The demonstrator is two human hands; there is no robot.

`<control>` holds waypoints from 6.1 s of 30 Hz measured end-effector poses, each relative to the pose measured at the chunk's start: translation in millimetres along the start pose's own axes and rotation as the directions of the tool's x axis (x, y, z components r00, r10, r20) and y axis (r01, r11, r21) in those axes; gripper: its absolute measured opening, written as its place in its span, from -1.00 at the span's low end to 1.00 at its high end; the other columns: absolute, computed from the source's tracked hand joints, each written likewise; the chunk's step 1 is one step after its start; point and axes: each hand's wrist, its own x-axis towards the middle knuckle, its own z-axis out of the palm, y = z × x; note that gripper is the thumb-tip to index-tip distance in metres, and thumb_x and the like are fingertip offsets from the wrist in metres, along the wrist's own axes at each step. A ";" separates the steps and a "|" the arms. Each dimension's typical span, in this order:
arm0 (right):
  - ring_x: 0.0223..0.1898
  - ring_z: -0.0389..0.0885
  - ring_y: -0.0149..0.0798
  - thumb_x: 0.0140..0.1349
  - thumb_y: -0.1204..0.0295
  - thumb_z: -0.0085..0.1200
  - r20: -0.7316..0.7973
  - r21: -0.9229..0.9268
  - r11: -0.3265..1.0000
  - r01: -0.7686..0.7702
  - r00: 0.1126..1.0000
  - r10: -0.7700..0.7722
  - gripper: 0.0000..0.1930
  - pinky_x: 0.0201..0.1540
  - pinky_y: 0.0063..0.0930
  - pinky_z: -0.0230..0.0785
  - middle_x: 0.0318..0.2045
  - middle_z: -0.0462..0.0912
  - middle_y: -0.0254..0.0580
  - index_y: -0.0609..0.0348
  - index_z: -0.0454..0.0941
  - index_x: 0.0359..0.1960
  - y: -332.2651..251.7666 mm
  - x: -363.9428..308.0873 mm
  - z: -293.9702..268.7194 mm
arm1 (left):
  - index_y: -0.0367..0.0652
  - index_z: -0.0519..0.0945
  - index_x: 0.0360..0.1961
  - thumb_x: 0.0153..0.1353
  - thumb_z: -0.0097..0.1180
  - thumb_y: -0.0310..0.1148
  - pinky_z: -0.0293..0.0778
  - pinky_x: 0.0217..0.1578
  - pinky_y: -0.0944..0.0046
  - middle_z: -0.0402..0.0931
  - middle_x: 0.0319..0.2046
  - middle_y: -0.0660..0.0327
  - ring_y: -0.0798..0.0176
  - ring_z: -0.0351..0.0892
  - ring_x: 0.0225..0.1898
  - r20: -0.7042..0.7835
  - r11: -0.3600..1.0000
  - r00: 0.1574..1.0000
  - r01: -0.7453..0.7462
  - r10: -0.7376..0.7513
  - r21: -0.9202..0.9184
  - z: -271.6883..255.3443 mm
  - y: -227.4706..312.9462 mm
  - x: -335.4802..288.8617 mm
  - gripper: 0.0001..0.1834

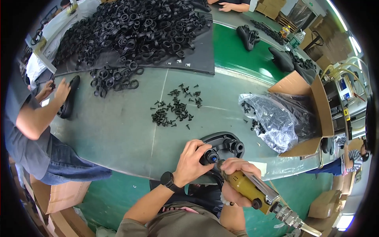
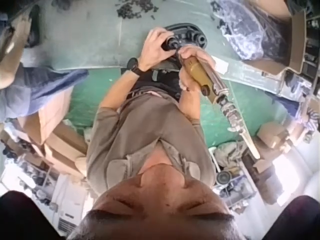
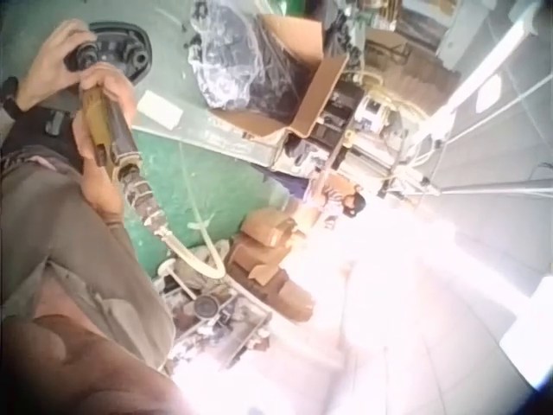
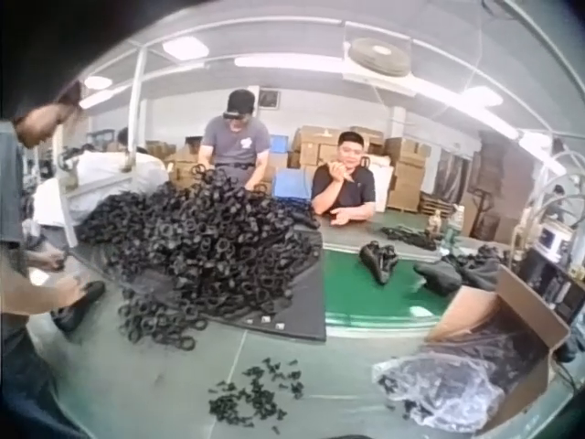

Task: Assembling bicycle seats by attaching components using an air screwdriver.

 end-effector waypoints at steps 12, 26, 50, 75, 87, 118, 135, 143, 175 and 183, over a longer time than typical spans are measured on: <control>-0.40 0.54 -0.15 0.02 -0.32 0.07 0.152 -0.013 1.000 0.011 0.988 -0.009 -0.18 -0.31 -0.31 0.45 -0.43 0.51 -0.07 0.31 0.32 -0.14 36.0 -12.2 11.9 | -0.21 0.50 -0.10 -0.25 0.39 -0.50 0.44 -0.05 0.08 0.45 -0.15 0.09 -0.04 0.44 -0.05 -0.045 0.992 0.997 -0.070 0.065 -0.102 0.5 -10.0 -5.0 -0.43; -0.51 0.54 -0.08 0.12 -0.41 -0.23 -0.134 0.273 0.962 0.026 0.991 0.011 -0.14 -0.43 -0.21 0.45 -0.49 0.51 -0.03 0.27 0.27 0.01 -43.8 -10.0 -13.4 | -0.25 0.55 -0.12 0.06 0.04 -0.50 0.51 -0.20 0.14 0.51 -0.30 0.12 0.09 0.53 -0.27 0.451 0.804 0.890 -0.313 0.064 0.505 -31.7 -72.1 61.3 -0.70; -0.49 0.52 -0.08 0.12 -0.46 -0.36 -0.336 0.383 0.922 0.056 0.938 0.083 -0.13 -0.36 -0.20 0.44 -0.47 0.51 -0.09 0.15 0.29 0.05 -48.9 0.2 -25.2 | -0.23 0.48 0.03 0.35 0.00 -0.38 0.54 -0.12 0.42 0.55 -0.06 0.10 0.26 0.60 -0.09 0.611 -0.202 0.759 0.578 -0.223 -0.791 -9.0 48.2 -32.2 -0.73; -0.54 0.48 -0.16 0.05 -0.44 -0.15 -0.121 0.050 0.997 0.058 0.991 -0.052 -0.10 -0.44 -0.25 0.41 -0.53 0.47 -0.09 0.30 0.32 -0.06 -5.0 14.2 -31.8 | -0.20 0.49 -0.22 -0.19 0.35 -0.26 0.42 -0.01 0.09 0.42 0.03 0.17 0.03 0.40 0.04 0.540 0.995 0.839 -0.094 0.072 0.013 10.3 1.4 51.1 -0.52; -0.48 0.49 -0.19 0.01 -0.44 -0.11 -0.115 0.122 0.988 -0.099 0.987 0.113 -0.13 -0.36 -0.30 0.43 -0.48 0.48 -0.12 0.25 0.31 -0.12 33.4 3.8 -27.9 | -0.15 0.46 -0.22 -0.22 0.33 -0.35 0.44 -0.16 0.02 0.39 -0.15 0.24 0.01 0.37 -0.11 0.579 0.999 0.815 -0.044 0.023 0.022 16.0 0.2 59.2 -0.54; -0.56 0.50 -0.14 -0.02 -0.45 -0.08 -0.181 0.299 0.906 -0.299 0.914 0.362 -0.10 -0.44 -0.26 0.42 -0.57 0.50 -0.06 0.26 0.30 -0.07 -50.0 -16.6 -57.9 | -0.05 0.62 -0.28 0.16 0.10 -0.23 0.37 -0.12 0.14 0.49 -0.25 0.24 0.14 0.38 -0.08 0.178 0.670 0.983 -0.160 0.042 0.725 14.6 -88.5 133.3 -0.81; -0.45 0.49 -0.08 -0.02 -0.46 -0.08 -0.168 0.336 0.913 -0.230 0.940 0.298 -0.04 -0.34 -0.23 0.38 -0.45 0.53 -0.03 0.28 0.35 0.05 -51.9 -27.9 -48.9 | -0.28 0.51 -0.07 0.25 0.00 -0.43 0.44 -0.19 0.24 0.52 -0.33 0.19 0.16 0.49 -0.27 -0.164 0.993 0.982 0.085 -0.097 -0.077 -21.9 -33.9 74.6 -0.74; -0.53 0.43 -0.07 0.04 -0.46 -0.19 -0.277 0.314 0.944 -0.098 0.942 0.190 -0.07 -0.42 -0.20 0.34 -0.50 0.50 -0.03 0.31 0.35 -0.03 -45.2 -22.7 -13.3 | -0.26 0.50 -0.05 0.36 0.01 -0.27 0.48 -0.08 0.40 0.55 -0.11 0.22 0.42 0.54 -0.15 0.556 -0.140 0.698 0.560 -0.452 -0.817 -3.5 16.6 -69.8 -0.72; -0.63 0.31 -0.27 0.10 -0.42 -0.22 -0.395 0.564 0.796 -0.220 0.774 0.494 -0.20 -0.52 -0.37 0.20 -0.58 0.48 -0.15 0.19 0.46 -0.16 -62.6 -14.2 -13.5 | -0.26 0.50 -0.06 0.38 -0.03 -0.29 0.44 -0.10 0.45 0.52 -0.27 0.29 0.46 0.48 -0.22 0.566 -0.019 0.743 0.600 -0.357 -0.800 -14.3 49.2 -82.9 -0.73; -0.69 0.25 -0.36 0.11 -0.40 -0.19 -0.362 0.629 0.729 -0.272 0.727 0.583 -0.27 -0.56 -0.50 0.09 -0.62 0.47 -0.24 0.09 0.51 -0.23 -60.3 -18.9 -6.8 | -0.27 0.49 0.03 0.40 -0.07 -0.28 0.47 -0.09 0.45 0.54 -0.11 0.25 0.44 0.53 -0.13 0.463 0.138 0.816 0.532 -0.345 -0.836 -25.3 54.9 -92.9 -0.68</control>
